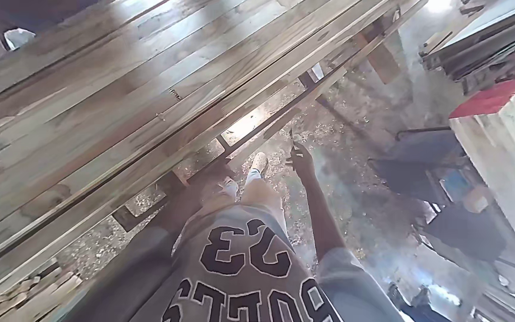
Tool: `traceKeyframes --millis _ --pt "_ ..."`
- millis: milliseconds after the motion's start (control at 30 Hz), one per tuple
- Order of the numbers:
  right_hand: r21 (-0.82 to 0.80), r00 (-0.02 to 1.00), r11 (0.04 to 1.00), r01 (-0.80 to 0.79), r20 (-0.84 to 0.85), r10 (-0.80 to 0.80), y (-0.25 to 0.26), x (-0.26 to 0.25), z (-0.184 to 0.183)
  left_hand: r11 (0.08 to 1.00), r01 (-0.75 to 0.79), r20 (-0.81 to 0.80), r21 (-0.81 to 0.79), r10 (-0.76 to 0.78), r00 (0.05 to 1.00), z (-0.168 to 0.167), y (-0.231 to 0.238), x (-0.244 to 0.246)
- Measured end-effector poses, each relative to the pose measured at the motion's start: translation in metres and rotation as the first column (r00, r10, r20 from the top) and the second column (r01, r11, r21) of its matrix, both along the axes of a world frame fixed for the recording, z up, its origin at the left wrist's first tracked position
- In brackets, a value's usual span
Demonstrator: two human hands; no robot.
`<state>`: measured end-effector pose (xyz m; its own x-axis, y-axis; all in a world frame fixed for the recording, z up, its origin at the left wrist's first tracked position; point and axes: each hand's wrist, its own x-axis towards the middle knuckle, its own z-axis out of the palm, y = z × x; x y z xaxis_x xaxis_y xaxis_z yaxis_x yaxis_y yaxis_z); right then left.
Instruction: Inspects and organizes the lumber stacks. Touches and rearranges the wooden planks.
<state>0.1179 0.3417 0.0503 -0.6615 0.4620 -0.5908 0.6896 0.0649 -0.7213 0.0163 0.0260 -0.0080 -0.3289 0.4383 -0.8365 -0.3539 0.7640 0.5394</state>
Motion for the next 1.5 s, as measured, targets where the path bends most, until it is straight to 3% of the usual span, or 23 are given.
traceKeyframes --millis 167,300,533,600,700,767,833,933,1000,1100,1300,1400,1500 --pt "0.076 0.98 0.985 -0.158 -0.109 0.165 0.026 -0.023 -0.019 0.987 -0.155 0.159 0.037 0.147 0.976 0.004 -0.002 -0.008" --pt "0.087 0.974 0.976 -0.198 -0.089 0.206 0.019 -0.029 -0.018 0.99 -0.141 0.211 -0.02 0.142 0.967 0.002 -0.003 -0.013" --pt "-0.094 0.967 0.968 -0.233 -0.126 0.221 -0.008 -0.012 -0.03 0.989 -0.134 0.211 -0.069 0.146 0.967 0.009 0.003 -0.014" --pt "-0.127 0.953 0.947 -0.294 -0.115 0.28 -0.021 0.001 -0.027 0.989 -0.134 0.159 -0.06 0.142 0.977 0.012 0.004 -0.009" --pt "-0.123 0.932 0.925 -0.36 -0.093 0.351 -0.029 0.02 -0.012 1.0 -0.006 -0.083 0.007 0.006 0.997 0.016 0.0 -0.003" --pt "-0.035 0.923 0.926 -0.376 -0.096 0.371 -0.025 0.031 0.0 0.993 0.073 -0.264 -0.091 -0.095 0.96 0.018 0.0 0.005" --pt "0.18 0.896 0.892 -0.415 -0.085 0.435 -0.02 0.032 0.013 0.96 0.106 -0.369 -0.259 -0.2 0.908 0.029 0.003 0.014" --pt "0.471 0.826 0.705 -0.531 0.099 0.555 -0.028 0.009 0.036 0.925 0.067 -0.408 -0.373 -0.229 0.884 0.03 0.008 0.021" --pt "0.491 0.761 0.59 -0.641 0.305 0.573 -0.046 -0.02 0.04 0.923 0.06 -0.413 -0.379 -0.227 0.882 0.026 0.008 0.024" --pt "0.48 0.693 0.5 -0.721 0.468 0.549 -0.073 -0.05 0.029 0.924 0.079 -0.385 -0.375 -0.233 0.893 0.028 0.007 0.02" --pt "0.422 0.621 0.464 -0.779 0.622 0.476 -0.102 -0.047 0.03 0.921 0.093 -0.386 -0.379 -0.249 0.888 0.03 0.003 0.016" --pt "0.368 0.566 0.453 -0.812 0.687 0.456 -0.106 -0.028 0.043 0.932 0.096 -0.378 -0.35 -0.235 0.895 0.034 0.004 0.015" --pt "0.373 0.581 0.472 -0.799 0.68 0.447 -0.099 -0.02 0.064 0.933 0.076 -0.416 -0.351 -0.228 0.88 0.033 0.004 0.022"
